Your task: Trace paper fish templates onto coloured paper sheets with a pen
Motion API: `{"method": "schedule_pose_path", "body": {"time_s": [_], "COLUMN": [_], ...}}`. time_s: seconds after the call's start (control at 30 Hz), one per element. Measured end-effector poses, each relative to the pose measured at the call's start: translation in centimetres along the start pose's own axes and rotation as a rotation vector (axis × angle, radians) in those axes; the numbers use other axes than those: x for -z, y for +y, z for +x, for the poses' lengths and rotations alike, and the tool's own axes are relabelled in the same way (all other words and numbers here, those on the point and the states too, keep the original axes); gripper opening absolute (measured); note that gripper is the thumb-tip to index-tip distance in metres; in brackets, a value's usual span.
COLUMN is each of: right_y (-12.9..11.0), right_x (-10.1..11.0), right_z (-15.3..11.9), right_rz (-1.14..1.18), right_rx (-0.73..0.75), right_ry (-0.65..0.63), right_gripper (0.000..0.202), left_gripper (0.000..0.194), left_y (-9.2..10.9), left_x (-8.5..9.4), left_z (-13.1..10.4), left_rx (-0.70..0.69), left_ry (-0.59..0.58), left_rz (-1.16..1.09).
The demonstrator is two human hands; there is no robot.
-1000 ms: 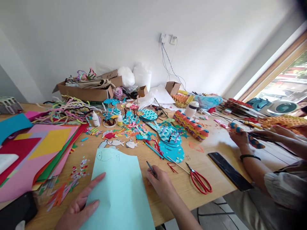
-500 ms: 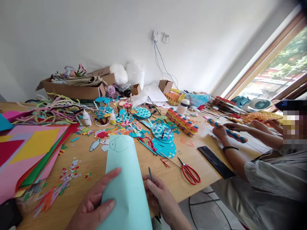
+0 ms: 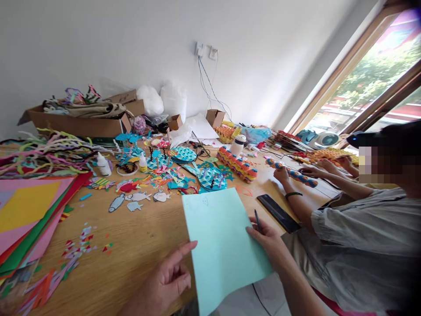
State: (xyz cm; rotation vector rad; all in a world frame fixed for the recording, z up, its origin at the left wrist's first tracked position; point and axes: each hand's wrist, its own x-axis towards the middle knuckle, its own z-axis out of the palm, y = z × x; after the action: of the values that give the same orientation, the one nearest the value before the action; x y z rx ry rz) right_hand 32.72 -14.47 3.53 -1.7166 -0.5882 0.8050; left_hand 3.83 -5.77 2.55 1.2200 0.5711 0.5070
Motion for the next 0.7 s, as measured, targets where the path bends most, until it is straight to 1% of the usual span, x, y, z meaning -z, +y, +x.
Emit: {"method": "schedule_pose_path", "body": {"time_s": [0.03, 0.1, 0.17, 0.23, 0.27, 0.33, 0.4, 0.5, 0.63, 0.7], "right_y": [-0.1, -0.2, 0.0, 0.3, 0.5, 0.8, 1.0, 1.1, 0.7, 0.2], "right_x": [1.3, 3.7, 5.9, 7.8, 8.5, 9.6, 10.1, 10.0, 9.6, 9.0], "right_z": [0.7, 1.9, 3.2, 4.5, 5.2, 6.5, 7.6, 8.7, 9.1, 8.9], "right_rz": [-0.056, -0.146, -0.204, -0.289, -0.382, -0.736, -0.864, -1.000, -1.151, -1.204], "right_rx": [-0.008, -0.032, -0.026, -0.013, 0.022, 0.126, 0.150, 0.158, 0.142, 0.144], "right_ry": [0.005, 0.015, 0.088, 0.112, 0.124, 0.156, 0.172, 0.203, 0.254, 0.290], "right_gripper": [0.047, 0.045, 0.042, 0.037, 0.034, 0.026, 0.018, 0.013, 0.020, 0.024], "left_gripper": [0.053, 0.050, 0.045, 0.037, 0.033, 0.030, 0.032, 0.034, 0.034, 0.035], "left_y": [0.0, 0.2, 0.4, 0.5, 0.6, 0.9, 1.1, 1.2, 1.6, 2.0], "left_x": [-0.4, -0.8, -0.5, 0.2, 0.7, 1.7, 2.8, 4.1, 5.9, 6.8], "left_z": [0.0, -0.1, -0.3, -0.4, -0.4, -0.5, -0.6, -1.0, -1.6, -1.8], "left_rx": [0.009, 0.021, 0.032, 0.035, 0.034, 0.028, 0.013, -0.051, -0.097, -0.096], "left_ry": [-0.031, -0.055, -0.046, -0.004, 0.020, 0.074, 0.148, 0.316, 0.533, 0.597], "left_rz": [0.011, 0.022, 0.019, 0.016, 0.017, 0.020, 0.023, 0.029, 0.030, 0.015]}}
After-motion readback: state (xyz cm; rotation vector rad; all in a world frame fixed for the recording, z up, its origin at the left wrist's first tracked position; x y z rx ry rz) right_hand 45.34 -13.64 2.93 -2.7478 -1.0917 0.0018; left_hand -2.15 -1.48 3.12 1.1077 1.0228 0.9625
